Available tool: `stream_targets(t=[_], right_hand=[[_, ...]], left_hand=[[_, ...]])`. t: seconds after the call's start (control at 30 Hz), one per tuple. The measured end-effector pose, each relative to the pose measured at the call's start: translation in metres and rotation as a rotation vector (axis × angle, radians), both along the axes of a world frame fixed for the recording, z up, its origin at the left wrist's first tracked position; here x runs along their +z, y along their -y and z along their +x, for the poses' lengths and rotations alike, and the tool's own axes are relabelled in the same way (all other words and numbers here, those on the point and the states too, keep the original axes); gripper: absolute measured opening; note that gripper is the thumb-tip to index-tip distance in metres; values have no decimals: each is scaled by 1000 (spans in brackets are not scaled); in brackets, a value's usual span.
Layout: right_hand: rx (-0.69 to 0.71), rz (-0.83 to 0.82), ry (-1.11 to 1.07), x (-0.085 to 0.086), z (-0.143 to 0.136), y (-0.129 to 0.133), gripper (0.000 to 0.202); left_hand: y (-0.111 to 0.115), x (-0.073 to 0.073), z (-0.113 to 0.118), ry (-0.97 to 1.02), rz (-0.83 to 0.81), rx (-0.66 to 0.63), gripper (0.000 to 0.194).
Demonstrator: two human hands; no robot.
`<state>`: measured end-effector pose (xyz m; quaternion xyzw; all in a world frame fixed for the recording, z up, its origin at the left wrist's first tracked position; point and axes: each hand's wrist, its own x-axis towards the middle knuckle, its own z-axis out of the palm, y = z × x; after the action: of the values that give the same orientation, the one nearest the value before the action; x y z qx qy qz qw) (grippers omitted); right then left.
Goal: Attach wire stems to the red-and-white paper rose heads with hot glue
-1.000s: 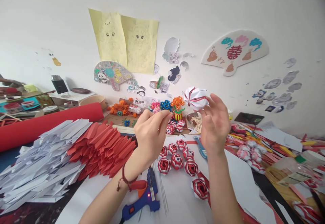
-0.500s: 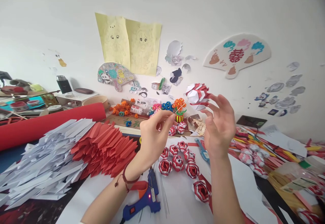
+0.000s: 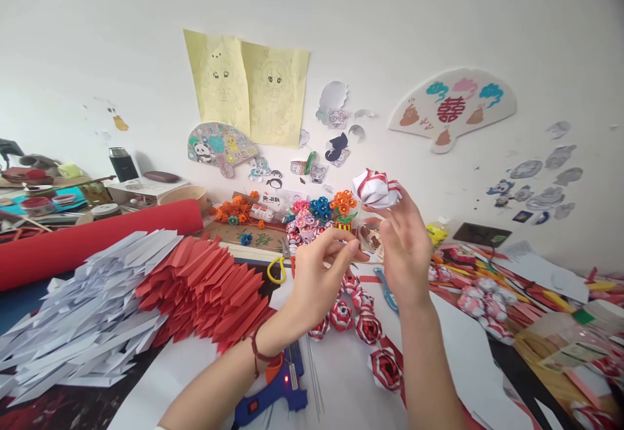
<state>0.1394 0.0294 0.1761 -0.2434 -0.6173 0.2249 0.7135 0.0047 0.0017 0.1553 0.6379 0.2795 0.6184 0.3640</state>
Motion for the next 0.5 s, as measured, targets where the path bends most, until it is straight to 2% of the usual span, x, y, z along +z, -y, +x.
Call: stream_targets(t=[0.17,0.37,0.5], right_hand=[[47,-89,24,-4,6,-4,47],[98,-195,57,-8,5,-8,45],[73,-268,54,-10,3,-11,32]], left_hand=[[-12,-5,0,6,15,28,14],[-26,-12,2,67,4,-37,16],[-34,-19,2,55,13,-37,18]])
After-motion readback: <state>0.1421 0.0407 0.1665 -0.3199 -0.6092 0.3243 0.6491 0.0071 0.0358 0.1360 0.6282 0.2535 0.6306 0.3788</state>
